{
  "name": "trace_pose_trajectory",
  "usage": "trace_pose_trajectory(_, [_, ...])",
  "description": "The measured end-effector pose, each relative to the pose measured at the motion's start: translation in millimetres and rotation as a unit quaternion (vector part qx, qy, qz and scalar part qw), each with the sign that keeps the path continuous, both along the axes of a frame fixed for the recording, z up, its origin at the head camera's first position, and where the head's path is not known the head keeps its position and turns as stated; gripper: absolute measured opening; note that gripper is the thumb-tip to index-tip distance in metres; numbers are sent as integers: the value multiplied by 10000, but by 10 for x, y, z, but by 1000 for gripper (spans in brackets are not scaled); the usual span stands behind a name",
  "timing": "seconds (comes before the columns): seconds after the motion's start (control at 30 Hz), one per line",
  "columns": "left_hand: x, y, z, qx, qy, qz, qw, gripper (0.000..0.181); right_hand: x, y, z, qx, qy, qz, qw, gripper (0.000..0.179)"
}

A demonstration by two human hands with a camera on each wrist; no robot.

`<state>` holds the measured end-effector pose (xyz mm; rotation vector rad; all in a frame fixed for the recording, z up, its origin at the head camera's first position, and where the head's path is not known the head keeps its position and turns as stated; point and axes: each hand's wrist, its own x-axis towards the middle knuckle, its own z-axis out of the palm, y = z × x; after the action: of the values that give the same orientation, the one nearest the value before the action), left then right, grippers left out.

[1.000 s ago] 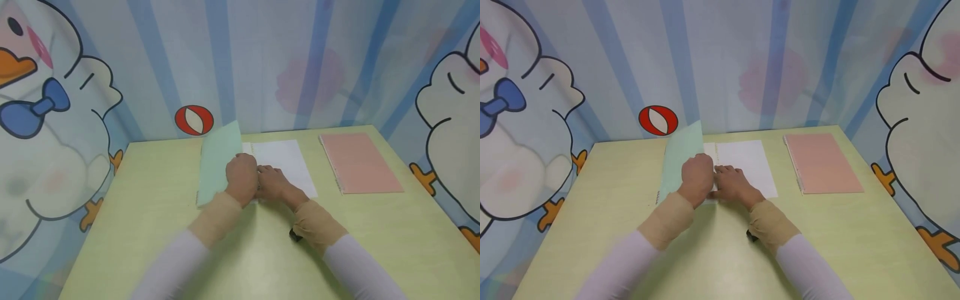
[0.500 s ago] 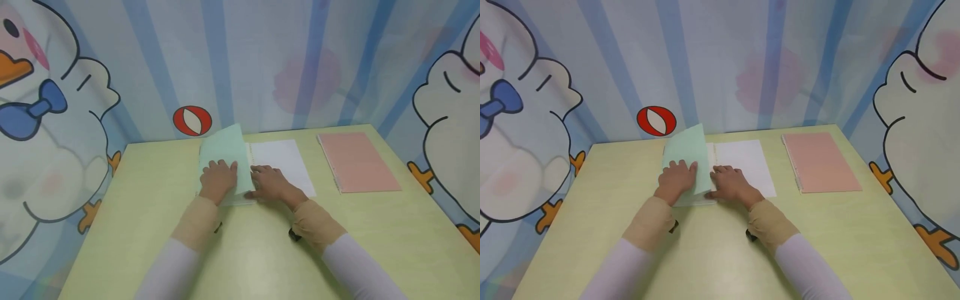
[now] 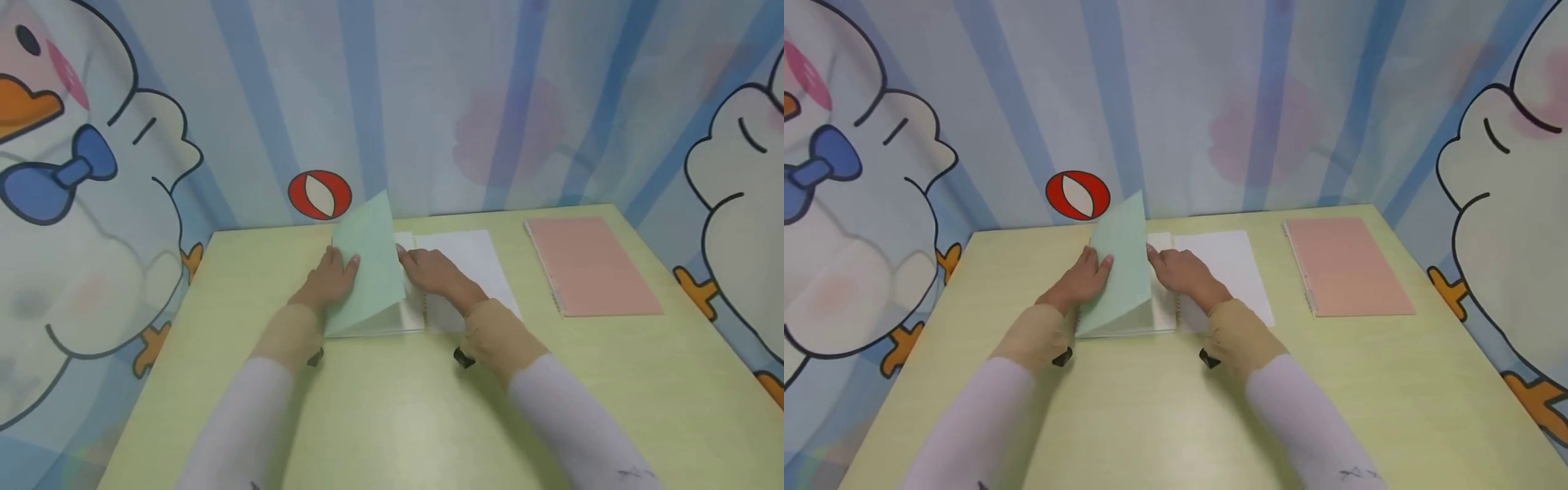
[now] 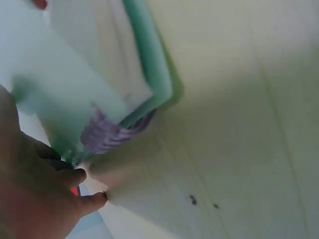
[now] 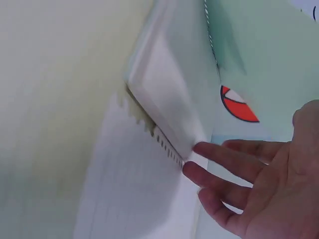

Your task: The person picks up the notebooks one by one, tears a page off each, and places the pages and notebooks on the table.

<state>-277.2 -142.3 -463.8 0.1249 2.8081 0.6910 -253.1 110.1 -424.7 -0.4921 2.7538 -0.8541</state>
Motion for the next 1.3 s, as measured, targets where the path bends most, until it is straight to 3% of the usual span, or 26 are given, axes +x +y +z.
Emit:
trace_pose_trajectory(0.1, [1,58,-8,-564,194,-226,9980,86,-54,57,88,-257,-590,-330,9974,95])
trace_pose_trajectory(0.17, [5,79,-16,-879,271,-295,9953,86,-85,89,91,-261,-699,-447,9962,90])
trace_pose_trajectory(0.3, [7,88,-54,-1264,385,-415,9904,85,-111,85,-31,-37,-216,-533,9983,53])
trace_pose_trajectory(0.4, [8,75,-88,-1410,500,-483,9876,84,-102,27,-157,-54,245,-968,9950,36])
trace_pose_trajectory(0.57, [32,76,-117,-1527,670,-611,9841,84,-94,-69,-261,-139,542,-1632,9850,28])
trace_pose_trajectory(0.87, [101,112,-145,-1846,965,-751,9752,84,-106,-42,-312,-86,472,-1565,9865,32])
trace_pose_trajectory(1.0, [86,75,-124,-1510,974,-663,9815,86,-100,-29,-322,-316,514,-1474,9872,32])
trace_pose_trajectory(1.13, [34,-16,-82,-671,803,-289,9941,81,-108,-114,-222,-753,724,-1468,9836,26])
trace_pose_trajectory(1.2, [-8,-63,-53,-245,679,-159,9973,75,-114,-191,-101,-1365,551,-1470,9781,25])
trace_pose_trajectory(1.3, [-68,-121,3,203,520,-156,9983,67,-122,-315,150,-2430,-69,-1220,9623,32])
